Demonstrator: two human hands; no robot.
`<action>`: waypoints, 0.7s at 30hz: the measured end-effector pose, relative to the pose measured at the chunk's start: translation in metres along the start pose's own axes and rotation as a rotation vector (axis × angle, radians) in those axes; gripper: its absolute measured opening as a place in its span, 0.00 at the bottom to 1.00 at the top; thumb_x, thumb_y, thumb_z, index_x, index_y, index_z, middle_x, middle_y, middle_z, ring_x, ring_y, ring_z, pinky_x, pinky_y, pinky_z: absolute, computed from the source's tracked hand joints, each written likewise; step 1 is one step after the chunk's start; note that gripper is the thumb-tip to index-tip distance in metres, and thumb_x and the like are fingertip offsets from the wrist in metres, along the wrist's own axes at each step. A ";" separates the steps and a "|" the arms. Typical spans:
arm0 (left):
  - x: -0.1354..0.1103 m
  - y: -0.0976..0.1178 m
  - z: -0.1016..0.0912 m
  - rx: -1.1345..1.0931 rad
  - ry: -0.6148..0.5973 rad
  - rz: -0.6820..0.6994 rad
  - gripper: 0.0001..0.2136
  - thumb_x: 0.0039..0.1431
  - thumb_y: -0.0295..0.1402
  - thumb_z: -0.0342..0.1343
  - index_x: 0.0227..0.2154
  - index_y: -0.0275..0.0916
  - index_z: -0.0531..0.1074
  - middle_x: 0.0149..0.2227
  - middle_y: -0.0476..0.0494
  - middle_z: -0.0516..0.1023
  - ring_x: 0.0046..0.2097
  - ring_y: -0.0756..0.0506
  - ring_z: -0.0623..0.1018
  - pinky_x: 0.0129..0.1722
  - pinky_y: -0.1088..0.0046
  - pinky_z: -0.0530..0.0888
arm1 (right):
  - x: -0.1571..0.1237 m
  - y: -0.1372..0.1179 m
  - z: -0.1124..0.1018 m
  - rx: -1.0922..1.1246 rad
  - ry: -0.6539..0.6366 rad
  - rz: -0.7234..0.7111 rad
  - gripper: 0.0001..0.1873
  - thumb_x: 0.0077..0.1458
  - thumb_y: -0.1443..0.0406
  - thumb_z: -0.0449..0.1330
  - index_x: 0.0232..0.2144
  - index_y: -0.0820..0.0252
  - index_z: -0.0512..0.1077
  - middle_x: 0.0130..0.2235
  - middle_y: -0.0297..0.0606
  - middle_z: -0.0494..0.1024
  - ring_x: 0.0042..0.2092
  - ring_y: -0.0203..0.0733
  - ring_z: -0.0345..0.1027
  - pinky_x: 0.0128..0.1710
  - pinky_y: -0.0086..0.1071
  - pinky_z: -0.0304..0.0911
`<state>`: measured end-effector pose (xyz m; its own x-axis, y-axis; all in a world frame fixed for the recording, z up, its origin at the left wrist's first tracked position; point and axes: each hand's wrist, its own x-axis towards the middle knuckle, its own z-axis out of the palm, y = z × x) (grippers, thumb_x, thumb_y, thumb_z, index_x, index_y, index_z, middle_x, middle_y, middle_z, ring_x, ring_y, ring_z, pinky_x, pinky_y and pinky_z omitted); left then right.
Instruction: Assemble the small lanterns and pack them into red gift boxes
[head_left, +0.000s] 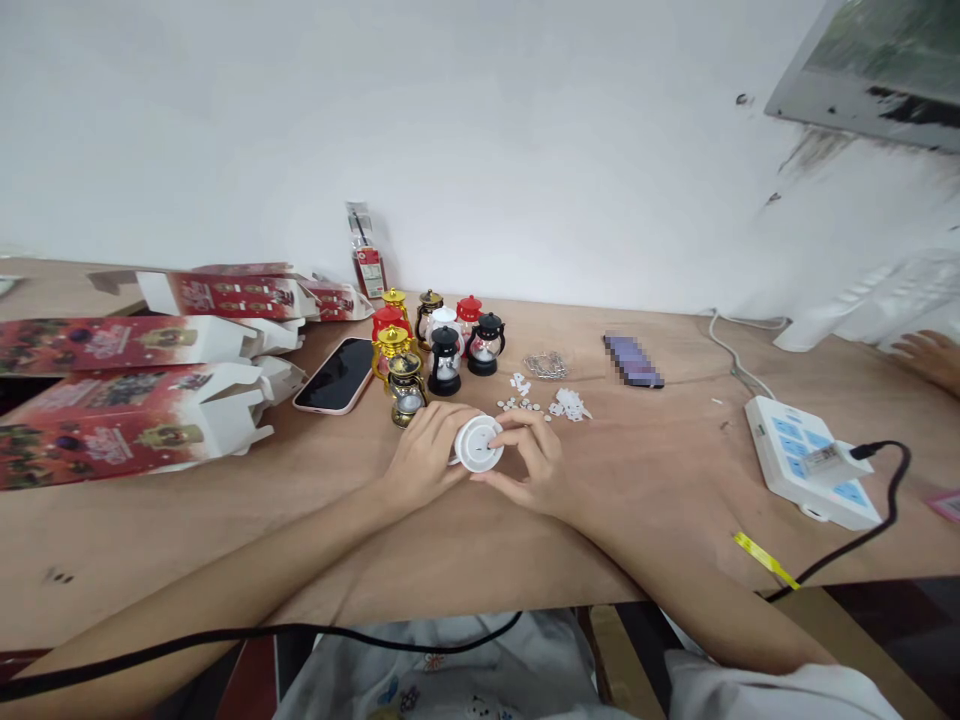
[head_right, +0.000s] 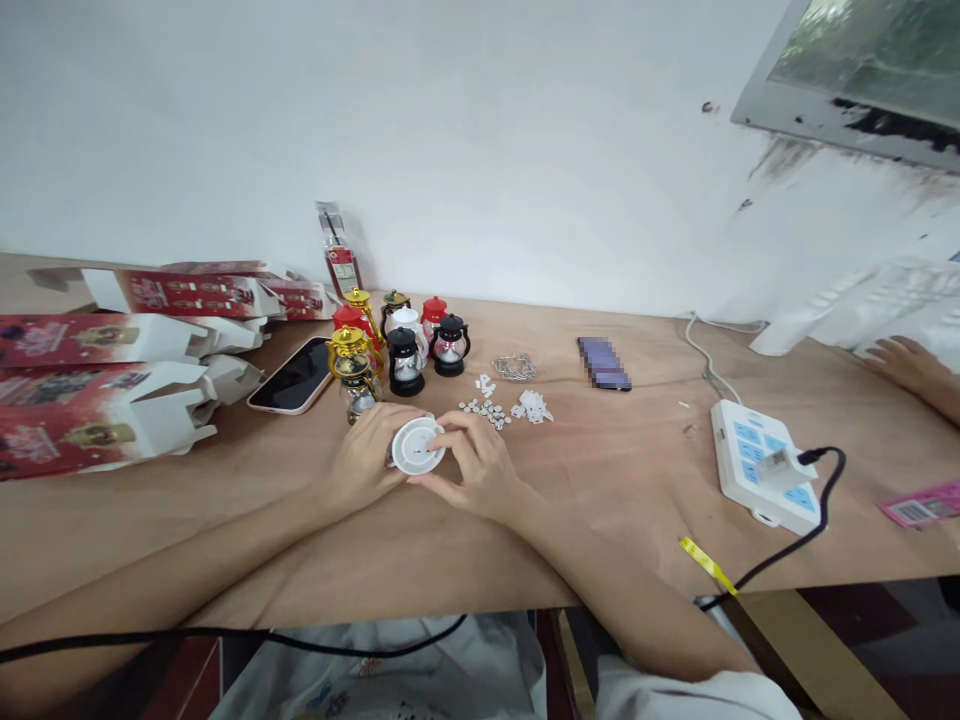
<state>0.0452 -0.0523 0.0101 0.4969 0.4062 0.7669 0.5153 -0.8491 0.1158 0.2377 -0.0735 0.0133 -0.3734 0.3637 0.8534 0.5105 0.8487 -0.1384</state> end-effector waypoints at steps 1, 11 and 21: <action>0.000 0.000 0.000 0.001 -0.005 0.001 0.16 0.62 0.38 0.52 0.49 0.37 0.63 0.44 0.37 0.75 0.44 0.41 0.74 0.40 0.65 0.70 | 0.000 0.000 -0.001 0.026 0.000 0.002 0.16 0.50 0.59 0.65 0.39 0.59 0.67 0.42 0.46 0.71 0.44 0.46 0.69 0.42 0.40 0.68; -0.002 0.000 0.001 0.028 -0.026 0.023 0.17 0.62 0.40 0.53 0.49 0.36 0.63 0.43 0.37 0.75 0.44 0.42 0.73 0.40 0.66 0.70 | 0.005 0.001 -0.007 0.114 -0.023 -0.019 0.06 0.54 0.72 0.58 0.36 0.60 0.69 0.43 0.47 0.75 0.43 0.41 0.73 0.39 0.34 0.71; -0.002 -0.003 0.002 0.034 -0.017 0.016 0.17 0.61 0.39 0.54 0.49 0.36 0.63 0.43 0.37 0.74 0.43 0.41 0.73 0.40 0.65 0.70 | 0.000 0.011 -0.003 -0.118 0.017 -0.205 0.08 0.53 0.72 0.59 0.37 0.60 0.69 0.43 0.48 0.79 0.42 0.41 0.76 0.38 0.31 0.74</action>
<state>0.0442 -0.0498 0.0065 0.5170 0.3985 0.7576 0.5304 -0.8438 0.0819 0.2454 -0.0655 0.0139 -0.4665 0.1808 0.8659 0.5122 0.8533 0.0977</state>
